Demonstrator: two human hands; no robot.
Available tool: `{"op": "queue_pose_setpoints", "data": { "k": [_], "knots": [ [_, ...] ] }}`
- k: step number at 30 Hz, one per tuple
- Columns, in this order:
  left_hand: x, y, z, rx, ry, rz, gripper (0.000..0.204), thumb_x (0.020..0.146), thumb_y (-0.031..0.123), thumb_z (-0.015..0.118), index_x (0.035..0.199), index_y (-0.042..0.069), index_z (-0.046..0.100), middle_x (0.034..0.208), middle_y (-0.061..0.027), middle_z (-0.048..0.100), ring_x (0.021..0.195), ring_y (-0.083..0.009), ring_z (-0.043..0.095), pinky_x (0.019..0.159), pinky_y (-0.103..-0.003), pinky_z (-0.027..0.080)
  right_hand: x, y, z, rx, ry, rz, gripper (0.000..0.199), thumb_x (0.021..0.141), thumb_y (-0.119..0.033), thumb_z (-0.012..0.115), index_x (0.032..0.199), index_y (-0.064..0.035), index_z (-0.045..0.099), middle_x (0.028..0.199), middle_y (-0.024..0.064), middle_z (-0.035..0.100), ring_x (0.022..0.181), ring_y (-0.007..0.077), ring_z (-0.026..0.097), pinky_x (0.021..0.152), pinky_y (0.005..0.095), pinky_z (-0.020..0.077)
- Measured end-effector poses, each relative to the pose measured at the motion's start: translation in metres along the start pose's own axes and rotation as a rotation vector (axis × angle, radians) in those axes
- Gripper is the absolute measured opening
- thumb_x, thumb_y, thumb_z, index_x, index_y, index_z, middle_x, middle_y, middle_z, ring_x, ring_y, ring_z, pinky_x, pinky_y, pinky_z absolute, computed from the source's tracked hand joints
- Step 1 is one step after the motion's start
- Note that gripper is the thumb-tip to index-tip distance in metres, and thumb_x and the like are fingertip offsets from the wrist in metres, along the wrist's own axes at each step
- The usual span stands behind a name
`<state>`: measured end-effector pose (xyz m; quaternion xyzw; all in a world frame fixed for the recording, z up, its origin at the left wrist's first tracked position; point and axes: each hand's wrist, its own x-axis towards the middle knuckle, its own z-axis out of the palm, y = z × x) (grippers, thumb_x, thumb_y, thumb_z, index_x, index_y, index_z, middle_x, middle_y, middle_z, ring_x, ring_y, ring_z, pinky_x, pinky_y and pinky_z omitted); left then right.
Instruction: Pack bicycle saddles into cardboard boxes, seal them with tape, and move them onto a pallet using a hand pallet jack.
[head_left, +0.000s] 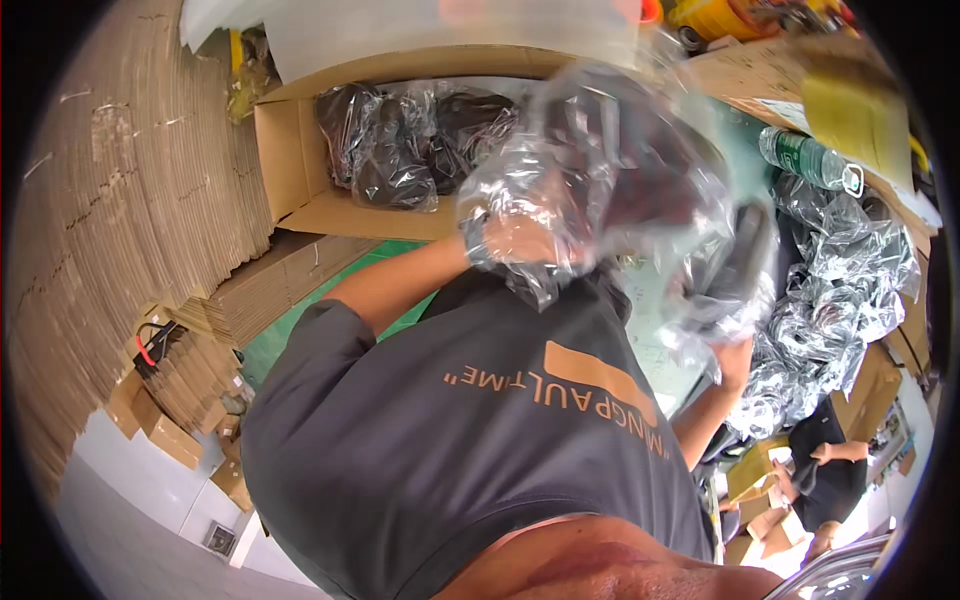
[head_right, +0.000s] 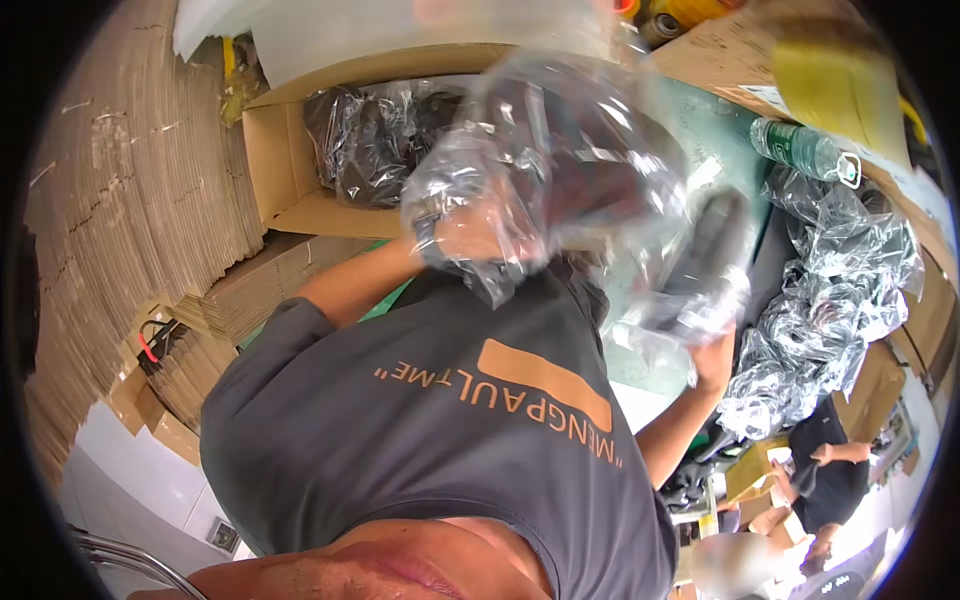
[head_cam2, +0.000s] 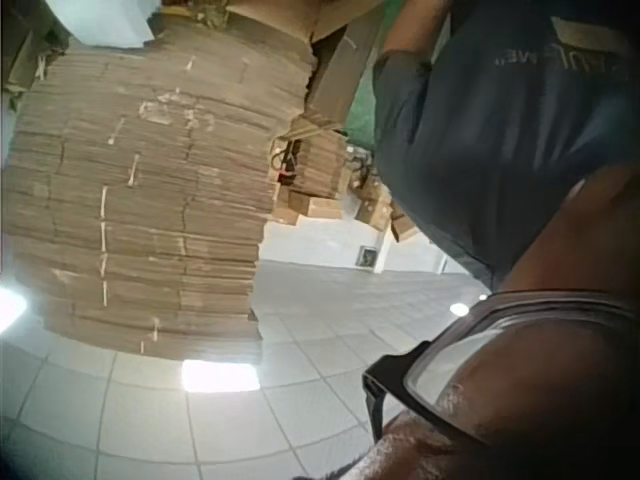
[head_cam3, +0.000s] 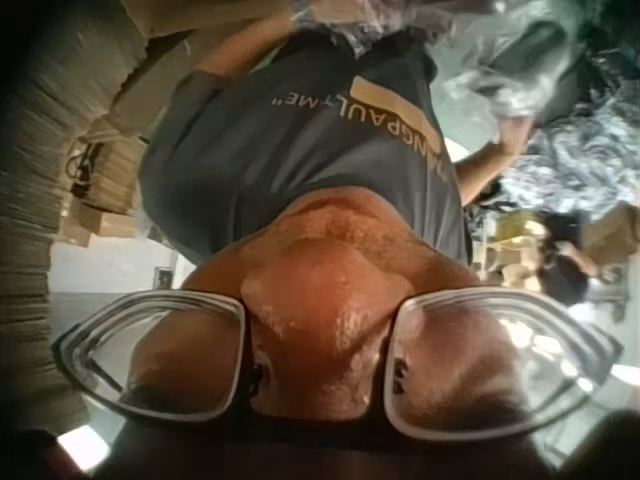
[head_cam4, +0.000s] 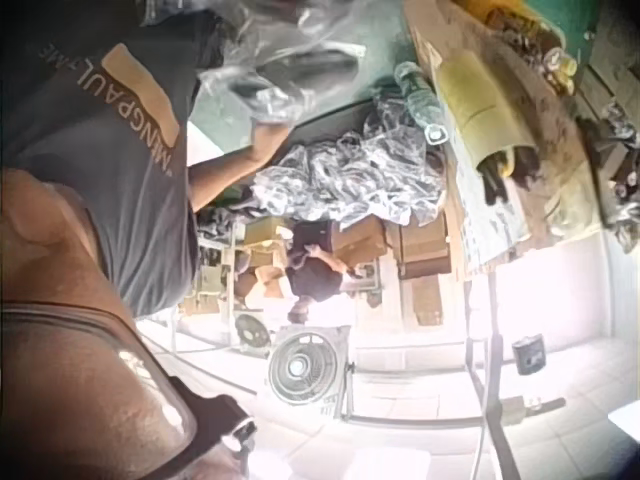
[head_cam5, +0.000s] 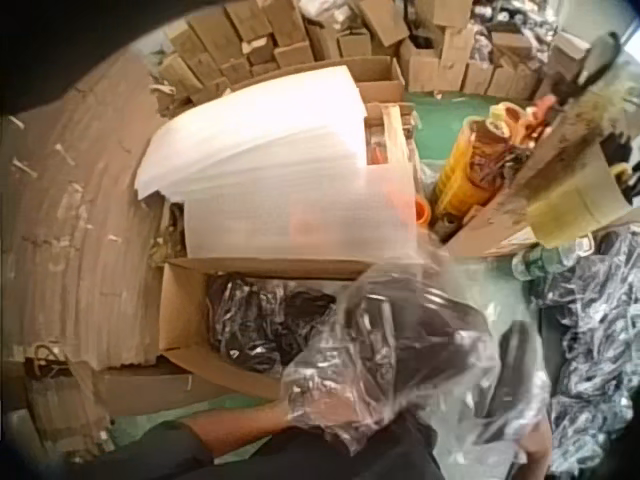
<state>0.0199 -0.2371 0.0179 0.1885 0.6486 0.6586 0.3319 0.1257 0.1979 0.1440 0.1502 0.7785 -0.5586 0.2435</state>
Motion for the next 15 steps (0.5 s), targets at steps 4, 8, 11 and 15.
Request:
{"op": "queue_pose_setpoints", "data": {
  "k": [4, 8, 11, 15],
  "knots": [
    [-0.071, -0.092, -0.107, -0.29, 0.283, -0.289, 0.028, 0.092, 0.024, 0.076, 0.106, 0.001, 0.071, 0.1, -0.0151, 0.076, 0.088, -0.025, 0.073, 0.078, -0.037, 0.06, 0.123, -0.127, 0.088, -0.804, -0.129, -0.393, 0.073, 0.067, 0.0, 0.08, 0.138, -0.0073, 0.065, 0.12, 0.0171, 0.075, 0.111, 0.0375, 0.071, 0.095, 0.0456, 0.0567],
    [-0.091, -0.168, -0.173, -0.632, 0.561, -0.61, 0.015, 0.087, 0.018, 0.075, 0.082, 0.005, 0.069, 0.085, -0.0118, 0.074, 0.077, -0.0223, 0.07, 0.074, -0.036, 0.058, 0.264, -0.126, 0.215, -1.224, -0.375, -0.926, 0.02, 0.088, -0.011, 0.066, 0.107, -0.0145, 0.07, 0.101, 0.0045, 0.072, 0.1, 0.0291, 0.069, 0.091, 0.0439, 0.0524],
    [-0.088, -0.178, -0.181, -0.817, 0.718, -0.715, 0.013, 0.081, 0.014, 0.074, 0.074, 0.007, 0.066, 0.077, -0.0053, 0.069, 0.069, -0.0185, 0.063, 0.068, -0.037, 0.052, 0.352, -0.083, 0.333, -1.428, -0.781, -1.013, 0.027, 0.094, -0.016, 0.064, 0.12, -0.0179, 0.072, 0.109, 0.0043, 0.07, 0.113, 0.0277, 0.068, 0.099, 0.0435, 0.0499],
    [-0.088, -0.216, -0.201, -0.122, 0.832, -0.619, 0.021, 0.078, 0.019, 0.073, 0.08, -0.002, 0.069, 0.086, -0.0129, 0.073, 0.078, -0.0335, 0.068, 0.075, -0.049, 0.053, 0.4, -0.047, 0.394, -1.24, -0.837, -1.159, 0.024, 0.099, -0.022, 0.059, 0.116, -0.0295, 0.074, 0.112, 0.0025, 0.07, 0.115, 0.0297, 0.067, 0.101, 0.0449, 0.0519]
  ]
}}
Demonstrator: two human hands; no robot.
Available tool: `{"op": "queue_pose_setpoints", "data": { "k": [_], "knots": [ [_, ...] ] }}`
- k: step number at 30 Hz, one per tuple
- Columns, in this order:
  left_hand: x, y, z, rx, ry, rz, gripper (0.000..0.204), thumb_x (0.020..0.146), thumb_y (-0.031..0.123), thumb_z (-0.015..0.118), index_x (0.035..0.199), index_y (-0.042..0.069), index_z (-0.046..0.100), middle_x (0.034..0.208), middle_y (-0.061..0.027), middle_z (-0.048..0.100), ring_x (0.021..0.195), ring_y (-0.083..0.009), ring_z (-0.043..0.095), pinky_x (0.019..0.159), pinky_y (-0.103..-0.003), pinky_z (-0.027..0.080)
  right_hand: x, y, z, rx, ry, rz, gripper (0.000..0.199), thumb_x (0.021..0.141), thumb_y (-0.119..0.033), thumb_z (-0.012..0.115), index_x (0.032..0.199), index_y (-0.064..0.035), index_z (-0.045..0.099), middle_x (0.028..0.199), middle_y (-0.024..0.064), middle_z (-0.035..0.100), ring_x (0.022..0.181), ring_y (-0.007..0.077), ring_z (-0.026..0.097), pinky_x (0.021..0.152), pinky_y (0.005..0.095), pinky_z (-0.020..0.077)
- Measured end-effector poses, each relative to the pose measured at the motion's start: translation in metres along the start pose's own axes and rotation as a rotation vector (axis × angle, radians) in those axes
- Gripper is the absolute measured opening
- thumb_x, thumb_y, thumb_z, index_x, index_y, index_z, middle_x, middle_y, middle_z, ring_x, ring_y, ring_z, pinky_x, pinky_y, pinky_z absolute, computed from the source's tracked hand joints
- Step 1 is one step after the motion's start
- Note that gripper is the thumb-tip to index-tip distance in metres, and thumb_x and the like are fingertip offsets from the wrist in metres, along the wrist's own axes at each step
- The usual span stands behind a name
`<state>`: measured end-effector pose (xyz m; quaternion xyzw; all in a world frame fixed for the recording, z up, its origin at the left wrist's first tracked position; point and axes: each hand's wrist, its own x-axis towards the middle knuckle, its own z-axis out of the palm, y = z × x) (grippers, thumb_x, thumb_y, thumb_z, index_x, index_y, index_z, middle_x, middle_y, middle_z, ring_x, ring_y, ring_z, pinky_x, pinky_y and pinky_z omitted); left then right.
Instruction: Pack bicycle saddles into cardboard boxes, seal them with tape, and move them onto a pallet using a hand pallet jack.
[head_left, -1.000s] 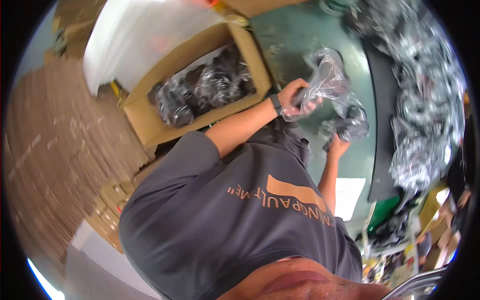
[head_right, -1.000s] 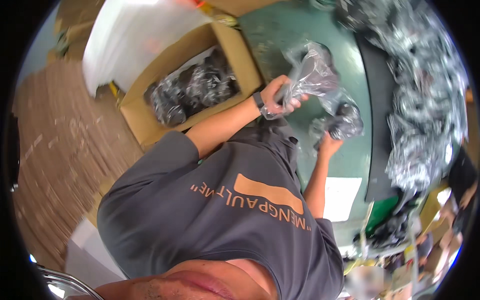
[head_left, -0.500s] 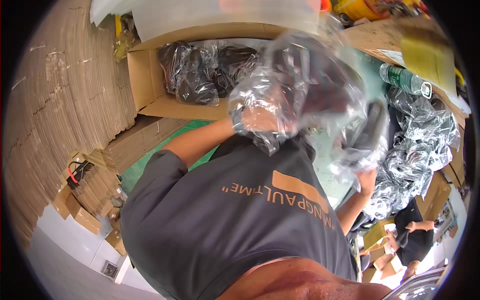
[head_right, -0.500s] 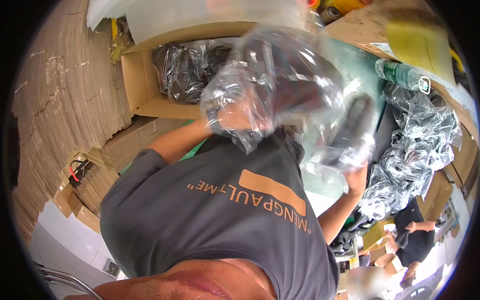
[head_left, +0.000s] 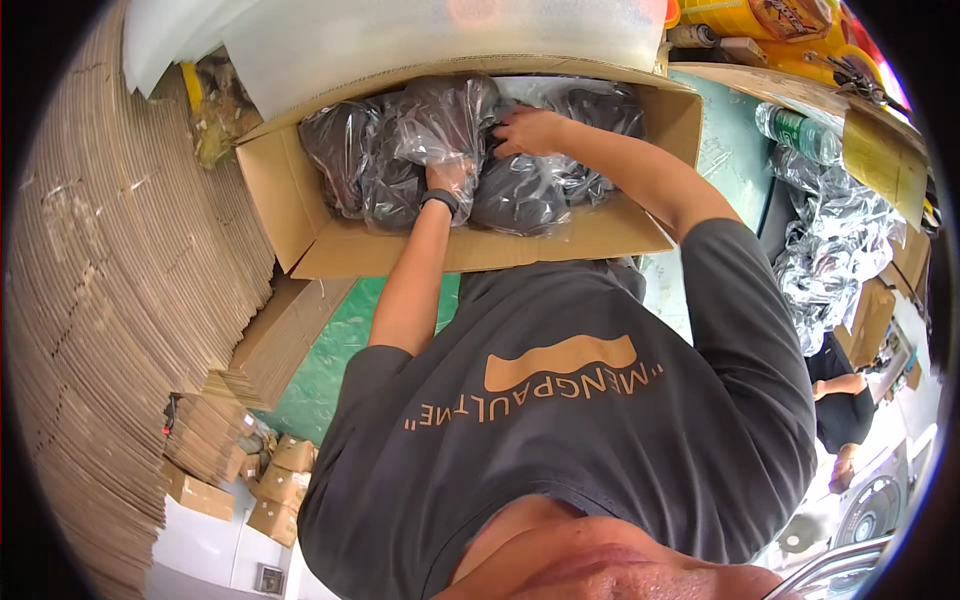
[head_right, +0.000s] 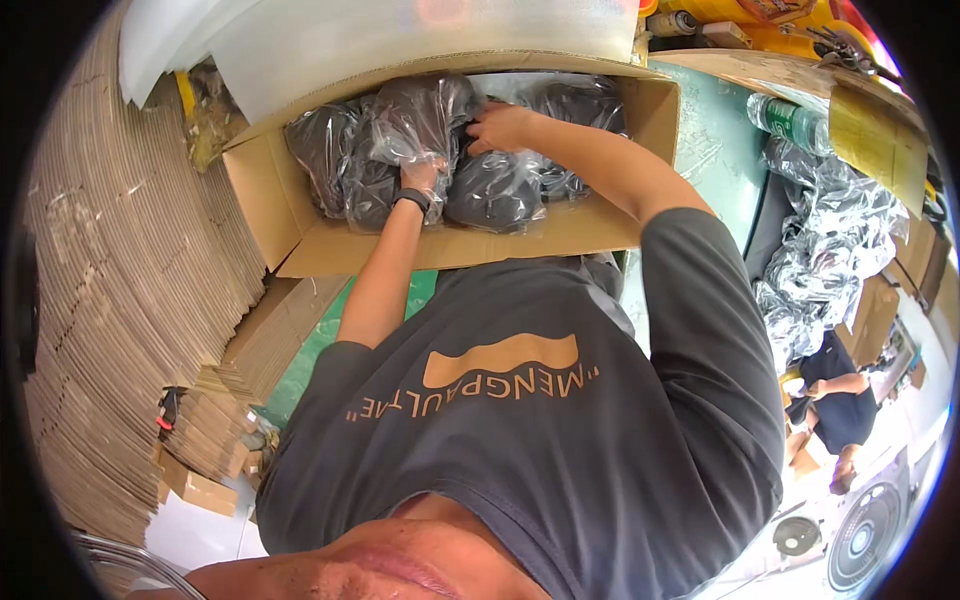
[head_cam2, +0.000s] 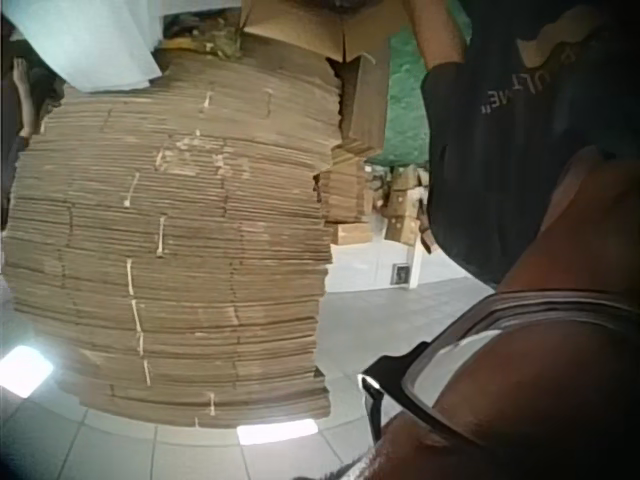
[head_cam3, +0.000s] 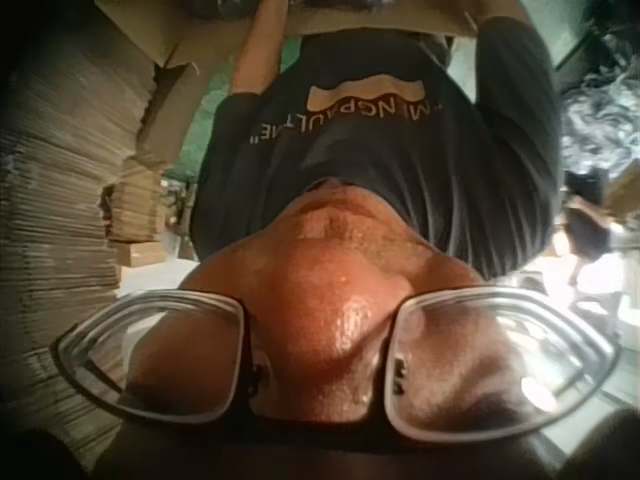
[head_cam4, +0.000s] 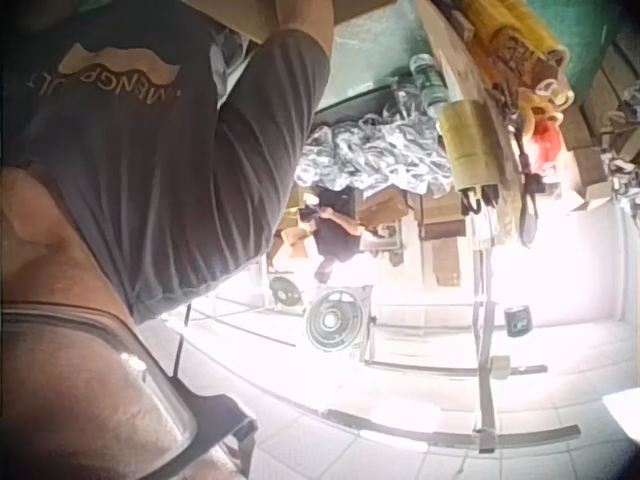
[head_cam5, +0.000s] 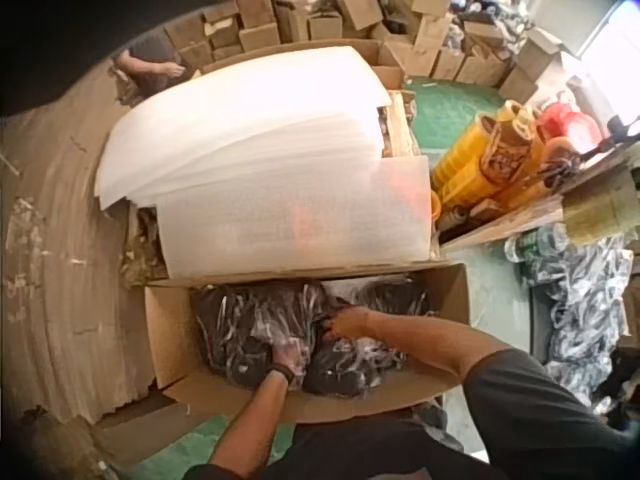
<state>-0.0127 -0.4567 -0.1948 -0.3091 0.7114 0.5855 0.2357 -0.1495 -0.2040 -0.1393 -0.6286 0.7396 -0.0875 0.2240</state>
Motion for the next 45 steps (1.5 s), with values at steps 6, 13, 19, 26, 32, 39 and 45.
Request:
{"op": "queue_pose_setpoints", "data": {
  "k": [6, 13, 19, 26, 32, 39, 45],
  "knots": [
    [0.002, -0.005, -0.031, 0.307, -0.019, 0.133, 0.031, 0.082, 0.031, 0.075, 0.085, 0.0, 0.071, 0.085, -0.0086, 0.069, 0.078, -0.0258, 0.061, 0.081, -0.044, 0.051, 0.02, 0.019, -0.004, -0.115, 0.077, -0.138, 0.033, 0.096, -0.021, 0.06, 0.124, -0.0315, 0.073, 0.119, 0.0035, 0.071, 0.123, 0.0288, 0.062, 0.107, 0.0457, 0.045],
    [0.071, -0.068, -0.078, 0.396, -0.064, -0.03, 0.031, 0.099, 0.037, 0.072, 0.107, 0.007, 0.075, 0.105, -0.0047, 0.073, 0.093, -0.0229, 0.065, 0.083, -0.04, 0.053, 0.008, 0.01, -0.016, -0.142, 0.356, 0.026, 0.025, 0.09, -0.024, 0.066, 0.113, -0.0262, 0.077, 0.118, 0.0138, 0.069, 0.128, 0.0395, 0.058, 0.116, 0.0539, 0.0427],
    [0.105, -0.044, -0.157, -0.236, -0.636, -0.859, 0.024, 0.095, 0.039, 0.067, 0.101, 0.015, 0.071, 0.099, -0.0113, 0.072, 0.089, -0.0314, 0.065, 0.085, -0.05, 0.056, -0.043, -0.086, -0.016, 0.294, 0.743, 0.376, 0.024, 0.088, -0.026, 0.073, 0.11, -0.0179, 0.081, 0.136, 0.0175, 0.066, 0.14, 0.0408, 0.055, 0.124, 0.0601, 0.0379],
    [0.037, 0.029, -0.027, 0.674, -0.065, -0.478, 0.039, 0.106, 0.038, 0.052, 0.127, 0.011, 0.072, 0.124, -0.009, 0.074, 0.109, -0.0318, 0.066, 0.09, -0.048, 0.056, -0.453, -0.2, -0.011, 0.247, 1.268, 1.536, 0.053, 0.084, -0.013, 0.077, 0.136, -0.0071, 0.069, 0.127, 0.0195, 0.069, 0.125, 0.0422, 0.061, 0.11, 0.0527, 0.0485],
    [-0.117, 0.15, 0.147, 1.191, 0.566, 0.35, 0.059, 0.101, 0.019, 0.06, 0.156, 0.001, 0.053, 0.152, -0.0267, 0.06, 0.143, -0.0427, 0.055, 0.12, -0.054, 0.044, -0.839, -0.391, 0.283, -0.336, 0.921, 2.98, 0.111, 0.085, -0.063, 0.08, 0.155, 0.0131, 0.041, 0.139, 0.0349, 0.062, 0.129, 0.049, 0.061, 0.113, 0.0529, 0.047],
    [-0.269, 0.206, 0.398, 0.741, -0.239, 1.06, 0.059, 0.092, -0.001, 0.061, 0.151, -0.006, 0.053, 0.148, -0.0236, 0.061, 0.138, -0.0379, 0.059, 0.12, -0.048, 0.043, -0.868, -0.344, 0.325, 0.532, 0.941, 2.992, 0.114, 0.076, -0.089, 0.071, 0.161, -0.0153, 0.052, 0.153, 0.0286, 0.05, 0.139, 0.0478, 0.054, 0.113, 0.0617, 0.0447],
    [-0.332, 0.122, 0.636, 1.078, -0.887, 1.268, 0.076, 0.089, 0.014, 0.076, 0.157, -0.004, 0.047, 0.155, -0.0261, 0.056, 0.144, -0.0434, 0.052, 0.122, -0.049, 0.041, -0.745, -0.333, 0.309, 0.239, 1.035, 2.647, 0.074, 0.077, -0.062, 0.083, 0.13, -0.0108, 0.074, 0.147, 0.0248, 0.052, 0.127, 0.0455, 0.056, 0.104, 0.0591, 0.0481]
  ]
}}
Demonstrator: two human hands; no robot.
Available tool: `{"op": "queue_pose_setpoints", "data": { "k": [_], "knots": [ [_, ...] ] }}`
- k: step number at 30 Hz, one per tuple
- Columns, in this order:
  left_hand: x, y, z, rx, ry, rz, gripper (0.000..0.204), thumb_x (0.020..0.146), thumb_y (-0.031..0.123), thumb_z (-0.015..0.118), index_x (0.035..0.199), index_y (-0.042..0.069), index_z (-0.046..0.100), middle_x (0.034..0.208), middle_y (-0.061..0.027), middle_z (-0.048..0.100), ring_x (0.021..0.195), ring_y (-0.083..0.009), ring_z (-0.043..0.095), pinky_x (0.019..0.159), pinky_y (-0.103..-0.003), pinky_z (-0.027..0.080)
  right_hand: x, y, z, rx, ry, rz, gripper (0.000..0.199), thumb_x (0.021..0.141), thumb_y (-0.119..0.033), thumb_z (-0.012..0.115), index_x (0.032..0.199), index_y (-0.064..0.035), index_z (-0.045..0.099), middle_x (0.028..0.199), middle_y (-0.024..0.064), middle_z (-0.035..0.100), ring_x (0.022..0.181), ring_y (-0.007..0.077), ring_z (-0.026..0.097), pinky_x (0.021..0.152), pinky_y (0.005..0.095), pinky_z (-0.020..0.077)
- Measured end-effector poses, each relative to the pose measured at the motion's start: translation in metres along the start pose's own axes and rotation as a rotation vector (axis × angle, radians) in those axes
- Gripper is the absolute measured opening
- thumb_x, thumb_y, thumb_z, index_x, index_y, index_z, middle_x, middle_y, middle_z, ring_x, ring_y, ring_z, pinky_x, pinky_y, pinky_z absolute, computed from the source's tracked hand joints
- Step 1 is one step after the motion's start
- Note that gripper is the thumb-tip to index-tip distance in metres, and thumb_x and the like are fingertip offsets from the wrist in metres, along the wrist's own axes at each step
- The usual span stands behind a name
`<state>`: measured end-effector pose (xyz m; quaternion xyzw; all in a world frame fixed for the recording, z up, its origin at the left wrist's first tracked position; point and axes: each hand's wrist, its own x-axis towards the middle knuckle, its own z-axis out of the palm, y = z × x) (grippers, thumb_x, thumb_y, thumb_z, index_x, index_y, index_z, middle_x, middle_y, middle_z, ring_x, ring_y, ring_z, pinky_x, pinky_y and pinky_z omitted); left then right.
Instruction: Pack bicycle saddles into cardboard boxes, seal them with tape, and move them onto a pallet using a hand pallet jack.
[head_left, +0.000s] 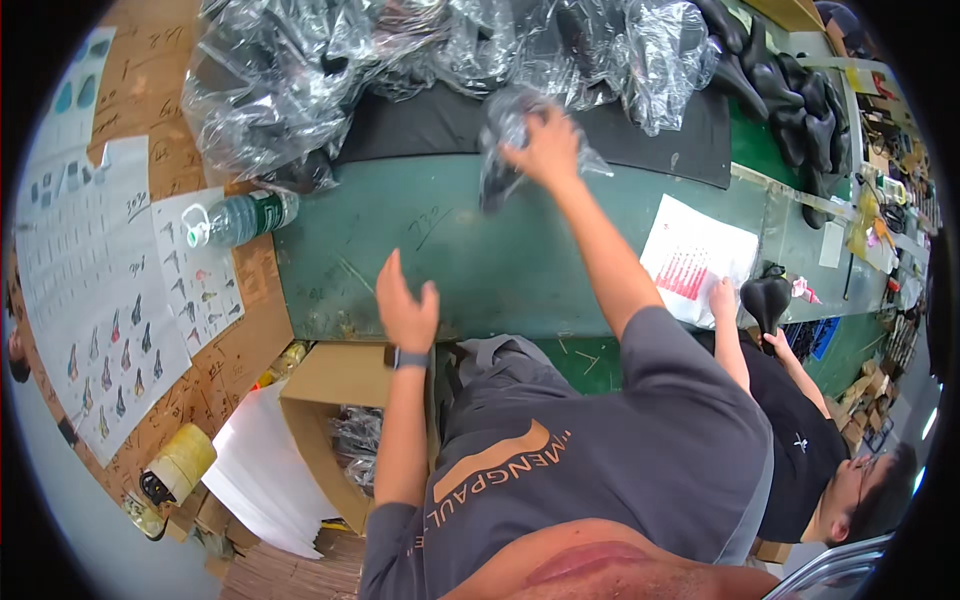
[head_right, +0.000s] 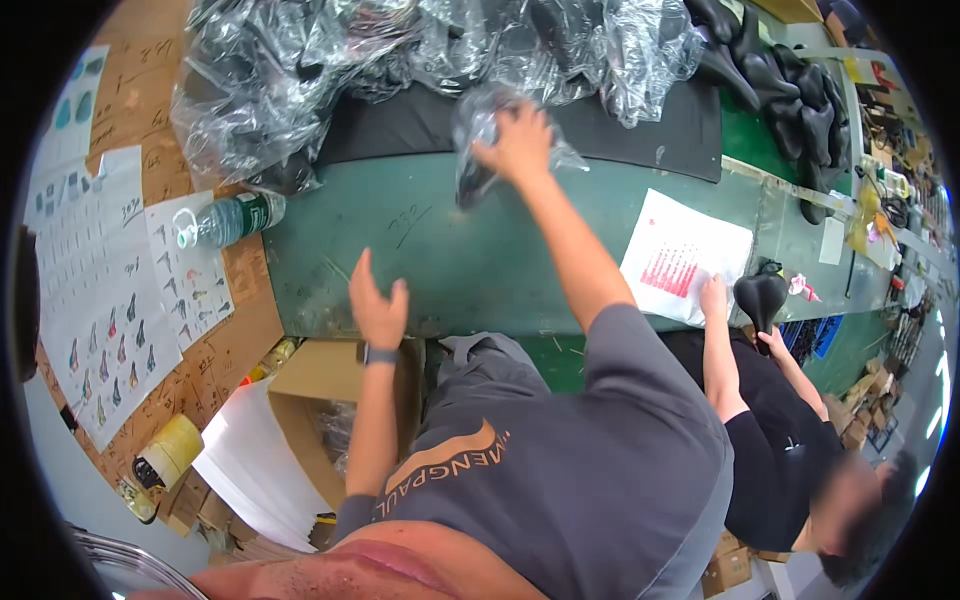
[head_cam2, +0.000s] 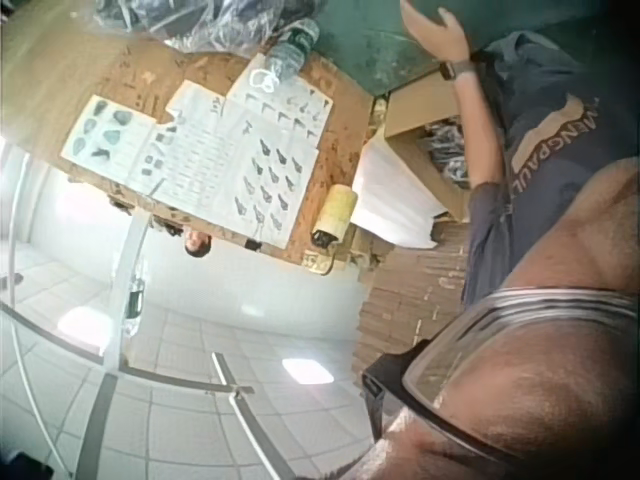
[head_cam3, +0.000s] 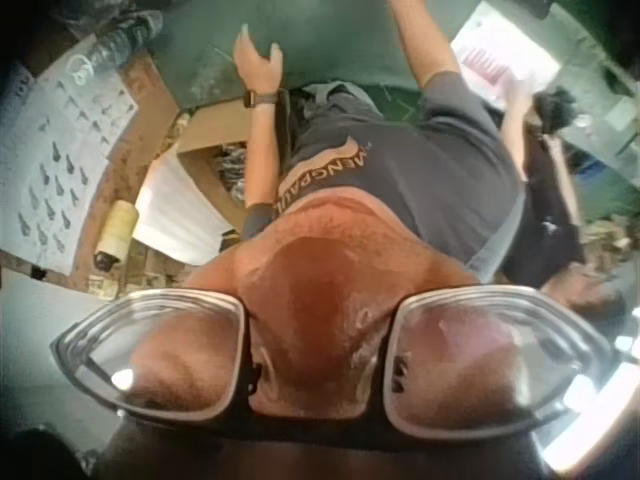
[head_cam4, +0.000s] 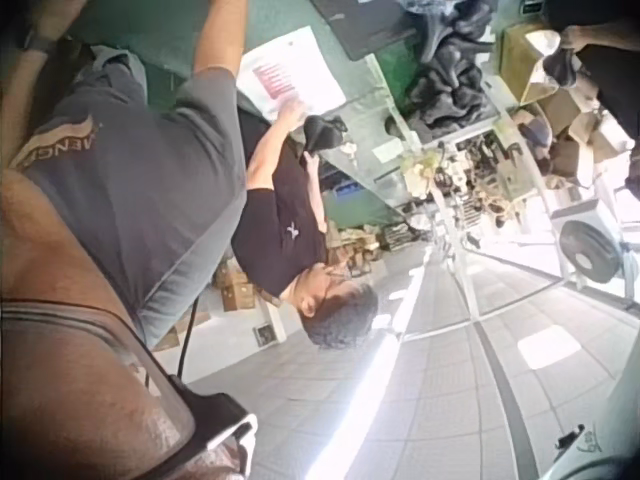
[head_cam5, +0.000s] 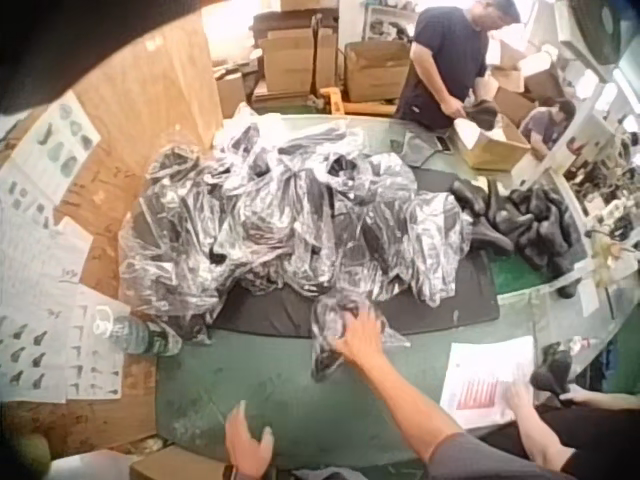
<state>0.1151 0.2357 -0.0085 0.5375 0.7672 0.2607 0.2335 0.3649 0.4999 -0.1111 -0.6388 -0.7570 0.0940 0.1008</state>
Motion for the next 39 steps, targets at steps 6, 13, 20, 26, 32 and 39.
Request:
{"op": "queue_pose_setpoints", "data": {
  "k": [6, 13, 20, 26, 32, 39],
  "knots": [
    [-0.018, -0.02, 0.147, 0.228, -0.187, -0.071, 0.114, 0.071, 0.029, 0.096, 0.162, -0.005, 0.036, 0.159, -0.0285, 0.048, 0.146, -0.0479, 0.046, 0.126, -0.052, 0.036, 0.028, 0.036, -0.07, 0.378, -0.024, 0.013, 0.065, 0.082, -0.037, 0.085, 0.135, -0.0026, 0.069, 0.14, 0.0276, 0.063, 0.129, 0.0464, 0.06, 0.108, 0.0549, 0.0511],
    [-0.055, -0.038, 0.214, 0.105, -0.048, -0.352, 0.105, 0.072, 0.032, 0.096, 0.157, -0.002, 0.042, 0.134, -0.0266, 0.064, 0.126, -0.045, 0.06, 0.106, -0.05, 0.051, 0.185, 0.231, -0.084, 0.018, 0.06, 0.66, 0.144, 0.081, -0.062, 0.084, 0.166, 0.013, -0.004, 0.148, 0.037, 0.059, 0.138, 0.0484, 0.059, 0.117, 0.0519, 0.0469],
    [-0.069, -0.064, 0.108, -1.804, -0.483, -1.028, 0.035, 0.096, 0.023, 0.077, 0.12, -0.001, 0.066, 0.103, -0.0128, 0.07, 0.08, -0.0213, 0.069, 0.068, -0.036, 0.058, 0.068, 0.185, -0.077, 0.575, 0.26, 0.255, 0.104, 0.073, -0.029, 0.093, 0.153, 0.012, 0.04, 0.145, 0.0314, 0.058, 0.133, 0.0435, 0.059, 0.116, 0.0472, 0.045],
    [-0.139, -0.092, 0.097, -0.381, 0.089, -0.688, 0.092, 0.082, 0.037, 0.091, 0.151, -0.003, 0.045, 0.125, -0.0251, 0.071, 0.105, -0.0368, 0.075, 0.095, -0.047, 0.059, -0.169, 0.012, -0.054, 0.237, -0.318, 0.201, 0.115, 0.08, -0.026, 0.087, 0.17, 0.0009, 0.02, 0.148, 0.0304, 0.054, 0.126, 0.053, 0.062, 0.108, 0.0542, 0.0515],
    [-0.094, -0.083, 0.069, -0.213, -0.224, -0.966, 0.124, 0.069, 0.037, 0.092, 0.157, -0.013, 0.02, 0.12, -0.0355, 0.072, 0.113, -0.05, 0.072, 0.097, -0.049, 0.059, -0.239, -0.068, -0.029, -0.134, -0.496, -0.115, 0.122, 0.08, -0.023, 0.085, 0.174, -0.0075, 0.01, 0.137, 0.0299, 0.062, 0.115, 0.0542, 0.067, 0.098, 0.0579, 0.0565],
    [-0.213, -0.078, -0.074, -1.026, 0.177, -0.579, 0.081, 0.074, 0.014, 0.085, 0.146, -0.005, 0.053, 0.133, -0.0179, 0.069, 0.124, -0.0266, 0.064, 0.11, -0.04, 0.048, -0.204, -0.109, -0.03, 0.755, -0.86, -0.04, 0.086, 0.084, -0.005, 0.077, 0.16, 0.0008, 0.039, 0.132, 0.0143, 0.07, 0.116, 0.0319, 0.07, 0.102, 0.0422, 0.0546]
  ]
}}
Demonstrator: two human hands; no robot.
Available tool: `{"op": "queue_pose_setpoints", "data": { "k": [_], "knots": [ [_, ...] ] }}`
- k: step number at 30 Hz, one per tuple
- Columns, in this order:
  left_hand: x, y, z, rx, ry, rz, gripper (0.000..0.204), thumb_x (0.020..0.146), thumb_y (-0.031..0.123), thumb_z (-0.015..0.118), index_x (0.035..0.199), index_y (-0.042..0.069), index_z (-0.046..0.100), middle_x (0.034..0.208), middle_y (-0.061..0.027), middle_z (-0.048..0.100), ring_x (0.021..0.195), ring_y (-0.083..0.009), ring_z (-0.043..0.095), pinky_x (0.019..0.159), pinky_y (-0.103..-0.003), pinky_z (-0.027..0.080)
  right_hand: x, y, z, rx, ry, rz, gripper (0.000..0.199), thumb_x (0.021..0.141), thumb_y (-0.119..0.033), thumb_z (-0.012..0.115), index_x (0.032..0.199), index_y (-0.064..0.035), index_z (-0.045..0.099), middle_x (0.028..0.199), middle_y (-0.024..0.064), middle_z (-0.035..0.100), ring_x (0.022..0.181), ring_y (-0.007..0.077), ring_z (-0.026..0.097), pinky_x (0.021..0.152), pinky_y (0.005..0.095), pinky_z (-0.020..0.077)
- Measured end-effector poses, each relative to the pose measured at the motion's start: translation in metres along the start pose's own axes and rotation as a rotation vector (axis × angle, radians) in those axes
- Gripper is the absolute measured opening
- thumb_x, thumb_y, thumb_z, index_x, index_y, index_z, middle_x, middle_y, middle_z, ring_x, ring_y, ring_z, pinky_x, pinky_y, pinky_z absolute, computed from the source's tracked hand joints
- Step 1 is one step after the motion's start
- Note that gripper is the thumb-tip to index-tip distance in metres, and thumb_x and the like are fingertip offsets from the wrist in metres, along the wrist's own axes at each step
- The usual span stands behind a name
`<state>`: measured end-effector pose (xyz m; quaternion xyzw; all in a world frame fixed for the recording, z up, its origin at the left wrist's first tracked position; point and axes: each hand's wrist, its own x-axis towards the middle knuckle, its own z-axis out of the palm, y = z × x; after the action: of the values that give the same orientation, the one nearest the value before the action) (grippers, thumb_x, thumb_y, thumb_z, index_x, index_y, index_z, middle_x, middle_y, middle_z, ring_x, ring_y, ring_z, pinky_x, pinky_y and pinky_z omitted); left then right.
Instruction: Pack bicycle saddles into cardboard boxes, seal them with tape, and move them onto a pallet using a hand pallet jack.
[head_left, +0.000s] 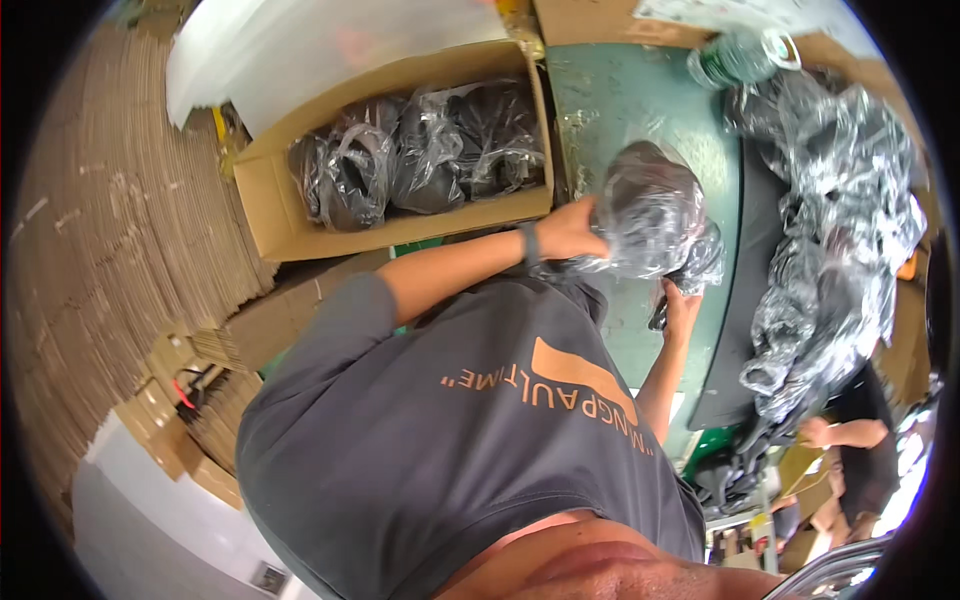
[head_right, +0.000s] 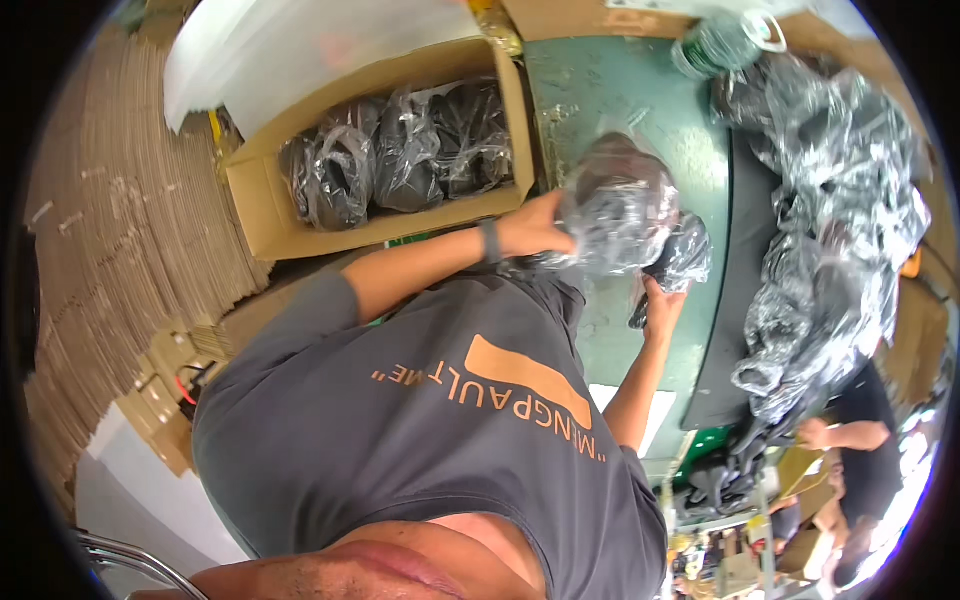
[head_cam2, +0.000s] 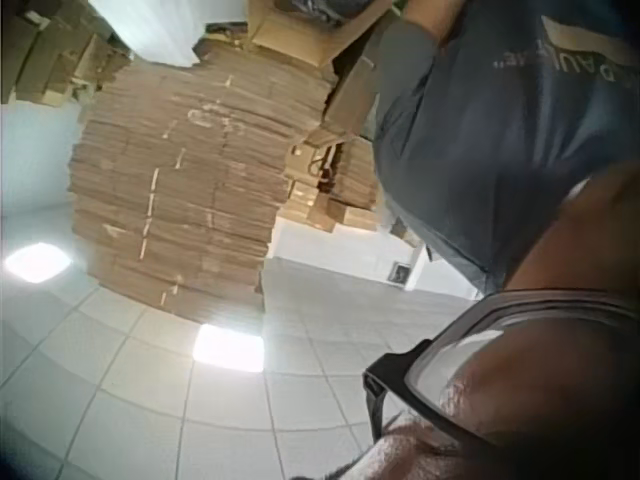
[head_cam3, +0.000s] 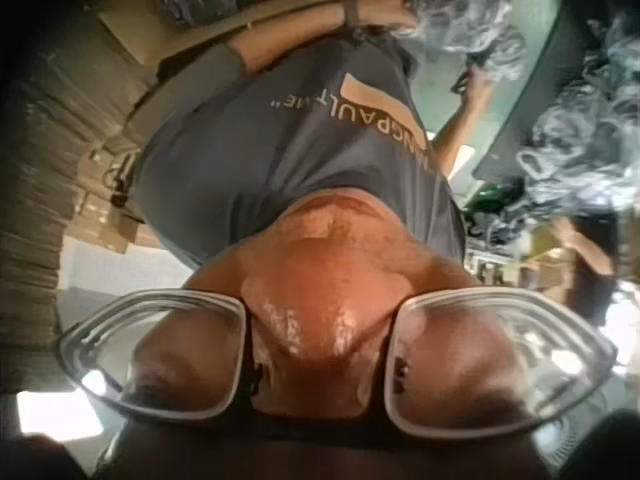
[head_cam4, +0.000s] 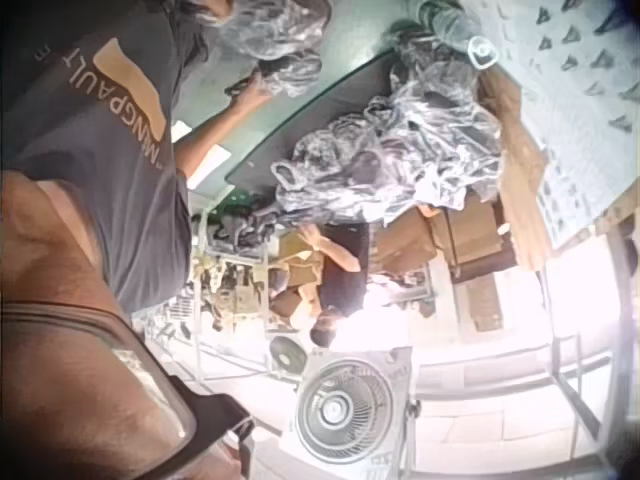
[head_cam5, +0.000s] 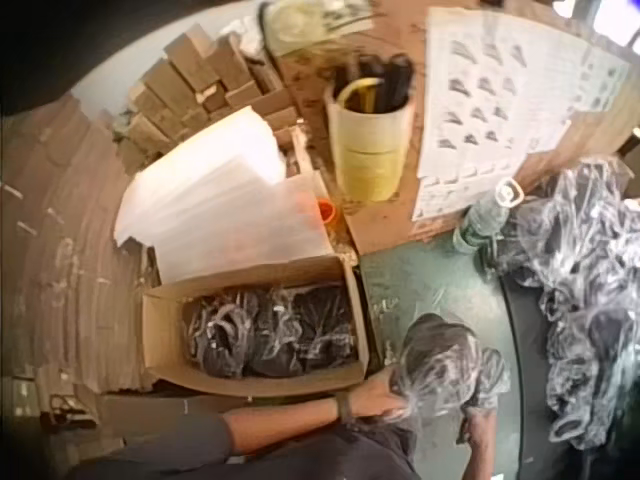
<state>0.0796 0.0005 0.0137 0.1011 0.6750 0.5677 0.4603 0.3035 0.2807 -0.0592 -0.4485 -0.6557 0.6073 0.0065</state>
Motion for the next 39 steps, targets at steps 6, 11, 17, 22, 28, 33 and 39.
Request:
{"op": "queue_pose_setpoints", "data": {
  "k": [6, 11, 17, 22, 28, 33, 39],
  "knots": [
    [-0.075, -0.037, -0.166, -0.045, 0.447, 0.101, 0.094, 0.076, 0.025, 0.089, 0.153, -0.006, 0.044, 0.138, -0.0249, 0.068, 0.128, -0.036, 0.067, 0.114, -0.041, 0.048, -0.046, -0.232, 0.113, -0.313, -0.57, -0.135, 0.063, 0.08, 0.0, 0.078, 0.14, 0.0021, 0.06, 0.125, 0.009, 0.072, 0.114, 0.0181, 0.066, 0.103, 0.0355, 0.0517],
    [-0.017, -0.127, -0.223, -0.027, 0.709, -0.094, 0.086, 0.079, 0.029, 0.088, 0.145, -0.007, 0.048, 0.134, -0.0319, 0.069, 0.126, -0.0444, 0.067, 0.109, -0.044, 0.051, -0.021, -0.344, 0.272, -1.206, -0.707, -1.064, 0.062, 0.072, 0.0, 0.08, 0.132, -0.0085, 0.066, 0.111, 0.0106, 0.075, 0.104, 0.0332, 0.07, 0.094, 0.0456, 0.0518],
    [0.001, -0.214, -0.246, 0.015, 0.891, -0.389, 0.091, 0.076, 0.043, 0.092, 0.146, 0.003, 0.048, 0.124, -0.035, 0.072, 0.114, -0.0552, 0.068, 0.102, -0.053, 0.054, 0.032, -0.3, 0.451, -1.65, -1.221, -1.543, 0.035, 0.09, -0.008, 0.064, 0.124, -0.0181, 0.068, 0.097, 0.0, 0.07, 0.099, 0.0231, 0.068, 0.093, 0.0381, 0.0461],
    [-0.051, -0.189, -0.27, -0.149, 0.828, -0.13, 0.086, 0.076, 0.039, 0.09, 0.139, -0.006, 0.053, 0.128, -0.0346, 0.071, 0.119, -0.0502, 0.069, 0.103, -0.049, 0.054, 0.039, -0.297, 0.485, -1.502, -1.531, -1.556, 0.038, 0.091, -0.007, 0.065, 0.127, -0.0176, 0.069, 0.099, 0.0005, 0.07, 0.101, 0.0229, 0.067, 0.095, 0.0377, 0.0453],
    [-0.09, -0.127, -0.292, 0.054, 0.776, -0.283, 0.085, 0.081, 0.037, 0.084, 0.139, -0.014, 0.048, 0.124, -0.0368, 0.071, 0.114, -0.0506, 0.071, 0.101, -0.05, 0.056, -0.003, -0.379, 0.417, -1.461, -1.3, -1.171, 0.067, 0.075, 0.005, 0.07, 0.137, -0.0165, 0.068, 0.106, 0.0042, 0.073, 0.103, 0.0274, 0.067, 0.096, 0.0398, 0.0457],
    [-0.036, -0.129, -0.244, -0.131, 0.701, -0.218, 0.084, 0.082, 0.044, 0.084, 0.129, -0.017, 0.049, 0.117, -0.0401, 0.071, 0.11, -0.0506, 0.073, 0.098, -0.049, 0.058, -0.048, -0.411, 0.367, -1.501, -1.033, -1.09, 0.076, 0.066, 0.009, 0.07, 0.139, -0.013, 0.068, 0.108, 0.0073, 0.073, 0.104, 0.0314, 0.067, 0.096, 0.0433, 0.0466],
    [0.022, -0.171, -0.212, -0.043, 0.388, 0.065, 0.082, 0.084, 0.046, 0.086, 0.132, -0.012, 0.052, 0.118, -0.0363, 0.073, 0.112, -0.0474, 0.073, 0.098, -0.051, 0.057, -0.062, -0.41, 0.359, -1.415, -1.015, -1.014, 0.072, 0.068, 0.011, 0.068, 0.137, -0.0117, 0.07, 0.106, 0.0077, 0.075, 0.107, 0.0329, 0.067, 0.098, 0.0432, 0.0471]
  ]
}}
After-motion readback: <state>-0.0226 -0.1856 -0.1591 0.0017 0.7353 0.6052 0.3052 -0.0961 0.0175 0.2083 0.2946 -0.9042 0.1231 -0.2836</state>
